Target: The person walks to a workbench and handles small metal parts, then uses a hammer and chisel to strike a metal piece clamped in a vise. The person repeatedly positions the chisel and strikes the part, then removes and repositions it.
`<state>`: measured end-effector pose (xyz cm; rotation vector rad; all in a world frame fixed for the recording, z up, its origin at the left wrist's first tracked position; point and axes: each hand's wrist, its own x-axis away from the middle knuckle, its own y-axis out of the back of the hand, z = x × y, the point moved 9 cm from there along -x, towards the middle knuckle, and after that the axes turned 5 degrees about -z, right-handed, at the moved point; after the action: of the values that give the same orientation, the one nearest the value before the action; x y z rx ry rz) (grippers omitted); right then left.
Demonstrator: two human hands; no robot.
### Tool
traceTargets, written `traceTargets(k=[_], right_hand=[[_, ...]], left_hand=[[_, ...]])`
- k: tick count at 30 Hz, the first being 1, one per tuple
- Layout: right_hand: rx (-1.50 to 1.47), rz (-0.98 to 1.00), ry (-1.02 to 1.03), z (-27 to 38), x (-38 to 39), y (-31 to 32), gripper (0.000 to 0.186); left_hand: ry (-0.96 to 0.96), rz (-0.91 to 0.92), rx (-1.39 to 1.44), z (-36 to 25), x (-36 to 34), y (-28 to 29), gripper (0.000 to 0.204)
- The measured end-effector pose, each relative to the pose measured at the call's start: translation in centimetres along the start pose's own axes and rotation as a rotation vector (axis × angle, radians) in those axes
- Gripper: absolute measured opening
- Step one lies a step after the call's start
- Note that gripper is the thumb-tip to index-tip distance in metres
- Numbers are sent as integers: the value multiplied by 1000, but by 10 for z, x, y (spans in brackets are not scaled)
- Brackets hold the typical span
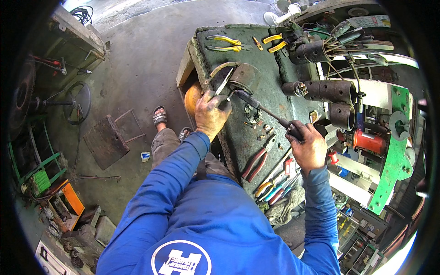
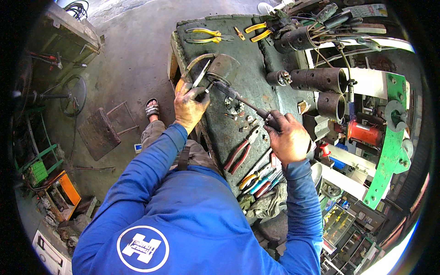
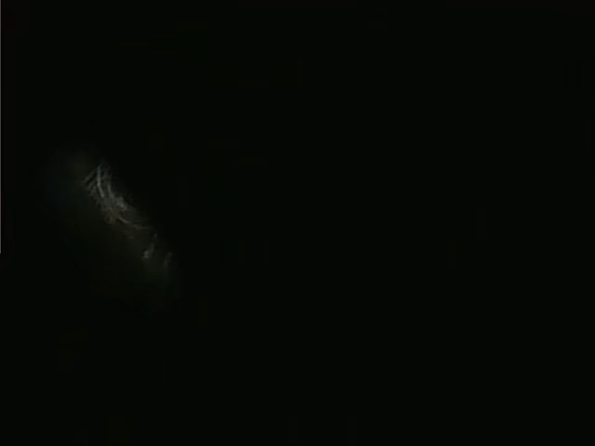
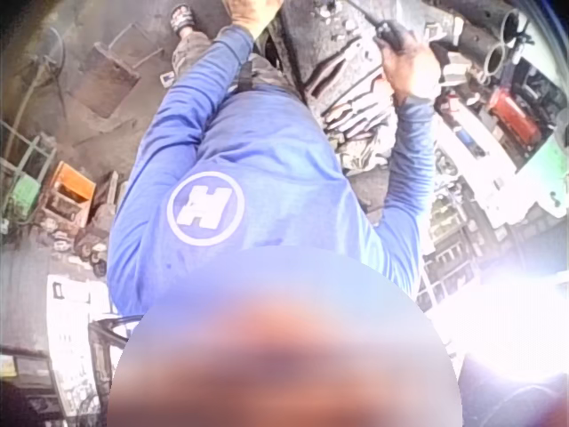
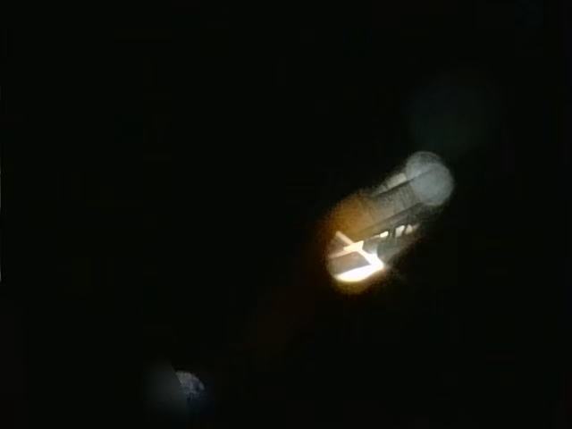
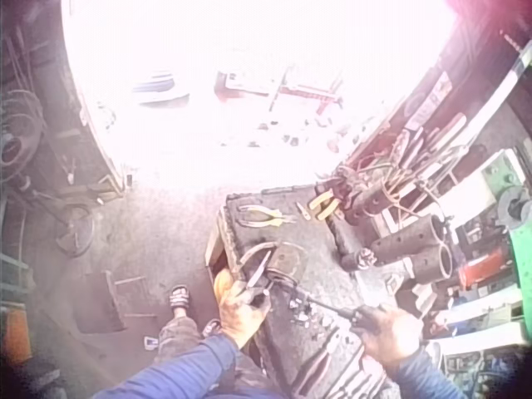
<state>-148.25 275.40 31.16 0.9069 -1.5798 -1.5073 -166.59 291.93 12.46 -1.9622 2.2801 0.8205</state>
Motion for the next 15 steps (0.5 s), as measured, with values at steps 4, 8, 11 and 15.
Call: traceTargets(k=[4,8,11,15], right_hand=[[84,-60,58,7,3,4,44],[-2,-56,10,5,4,4,43],[-49,-20,-24,2,4,1,42],[-54,-6,-37,-1,4,-1,42]], left_hand=[[10,22,11,0,0,-1,21],[10,12,8,0,-1,0,21],[6,12,1,-1,-1,0,21],[0,10,1,-1,-1,0,21]])
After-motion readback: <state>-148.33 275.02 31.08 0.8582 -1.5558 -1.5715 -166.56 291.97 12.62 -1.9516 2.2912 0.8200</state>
